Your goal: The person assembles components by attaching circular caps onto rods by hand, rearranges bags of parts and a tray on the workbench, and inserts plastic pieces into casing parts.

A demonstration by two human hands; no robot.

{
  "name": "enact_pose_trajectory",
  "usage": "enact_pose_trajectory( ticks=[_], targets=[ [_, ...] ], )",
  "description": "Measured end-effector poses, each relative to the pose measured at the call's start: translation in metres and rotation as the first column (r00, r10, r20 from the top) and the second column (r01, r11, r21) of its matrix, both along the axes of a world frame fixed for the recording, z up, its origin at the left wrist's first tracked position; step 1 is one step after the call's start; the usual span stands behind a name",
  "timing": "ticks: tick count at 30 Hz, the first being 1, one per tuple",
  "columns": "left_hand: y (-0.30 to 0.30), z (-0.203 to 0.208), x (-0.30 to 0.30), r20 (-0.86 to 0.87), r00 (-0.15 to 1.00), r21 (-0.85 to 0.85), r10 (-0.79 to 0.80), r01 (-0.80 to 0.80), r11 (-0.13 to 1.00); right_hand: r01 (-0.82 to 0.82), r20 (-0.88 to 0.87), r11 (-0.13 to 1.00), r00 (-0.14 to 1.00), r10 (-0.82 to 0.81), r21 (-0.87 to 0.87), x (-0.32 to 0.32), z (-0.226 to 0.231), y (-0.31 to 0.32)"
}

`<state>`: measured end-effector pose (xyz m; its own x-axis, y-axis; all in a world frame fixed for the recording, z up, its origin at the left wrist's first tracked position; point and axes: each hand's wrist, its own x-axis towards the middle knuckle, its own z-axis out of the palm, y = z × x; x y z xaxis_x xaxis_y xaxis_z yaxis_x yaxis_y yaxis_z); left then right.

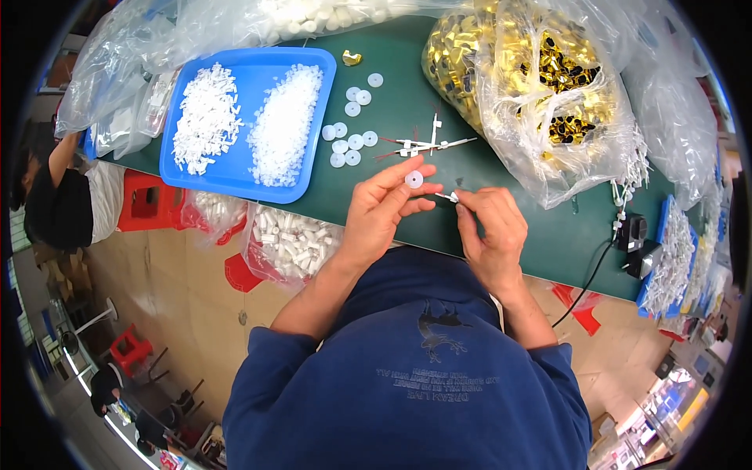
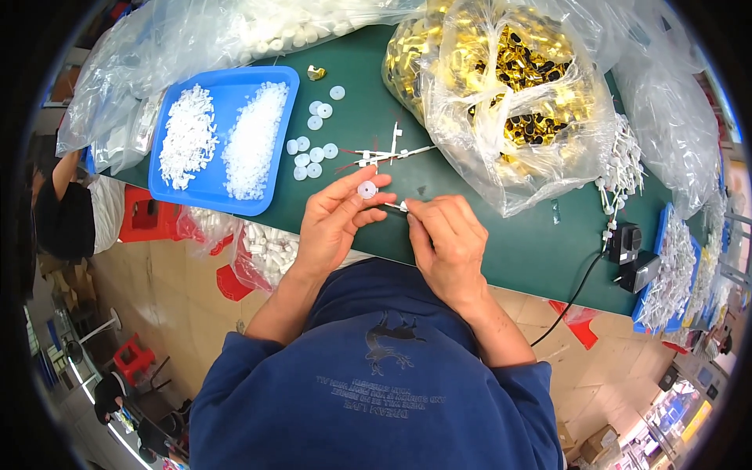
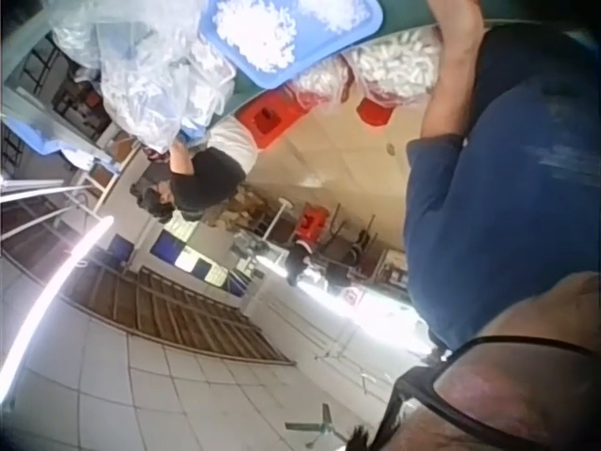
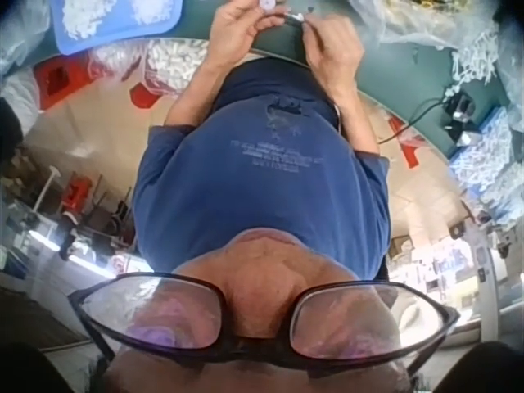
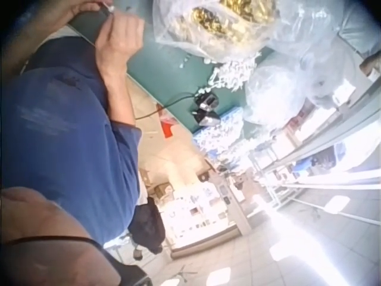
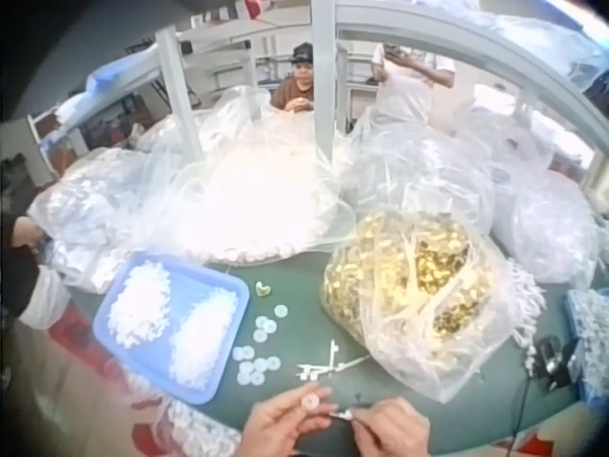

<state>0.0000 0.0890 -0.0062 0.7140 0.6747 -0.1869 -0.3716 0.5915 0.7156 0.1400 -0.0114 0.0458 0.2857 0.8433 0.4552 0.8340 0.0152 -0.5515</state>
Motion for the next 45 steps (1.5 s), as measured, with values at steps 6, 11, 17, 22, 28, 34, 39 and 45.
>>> enact_pose_trajectory(
  ticks=[6,11,17,22,28,34,39,45],
  targets=[
    [0.003,0.001,-0.006,-0.192,0.981,0.233,-0.006,0.051,0.971,0.030,-0.088,0.999,0.996,-0.033,-0.038,0.002,0.002,-0.002],
    [0.008,-0.004,-0.008,-0.221,0.971,0.340,0.093,-0.012,0.940,0.005,-0.188,0.995,0.982,-0.023,-0.098,0.000,0.007,-0.004],
    [0.005,-0.001,-0.007,-0.050,0.999,-0.129,-0.002,-0.005,0.992,-0.063,-0.207,0.997,0.977,0.054,-0.038,-0.005,0.009,0.002],
    [0.003,0.000,-0.002,-0.040,0.999,-0.172,0.027,-0.034,0.985,-0.047,-0.209,0.993,0.978,0.024,-0.104,-0.004,0.003,0.001],
    [0.000,0.000,-0.005,-0.055,0.998,0.004,0.009,-0.009,1.000,-0.005,-0.210,0.990,0.977,-0.026,-0.143,-0.001,0.000,0.000],
    [-0.002,-0.001,-0.005,-0.092,0.995,0.119,0.031,-0.020,0.993,-0.008,-0.224,0.985,0.974,-0.031,-0.173,-0.001,0.000,-0.001],
    [0.000,0.000,-0.006,-0.101,0.995,0.130,0.014,-0.001,0.992,-0.010,-0.238,0.982,0.971,-0.036,-0.188,-0.001,0.001,-0.001],
    [0.000,-0.003,-0.008,-0.088,0.996,0.136,-0.008,0.020,0.990,0.001,-0.295,0.970,0.953,-0.075,-0.244,0.001,0.002,-0.002]
  ],
)
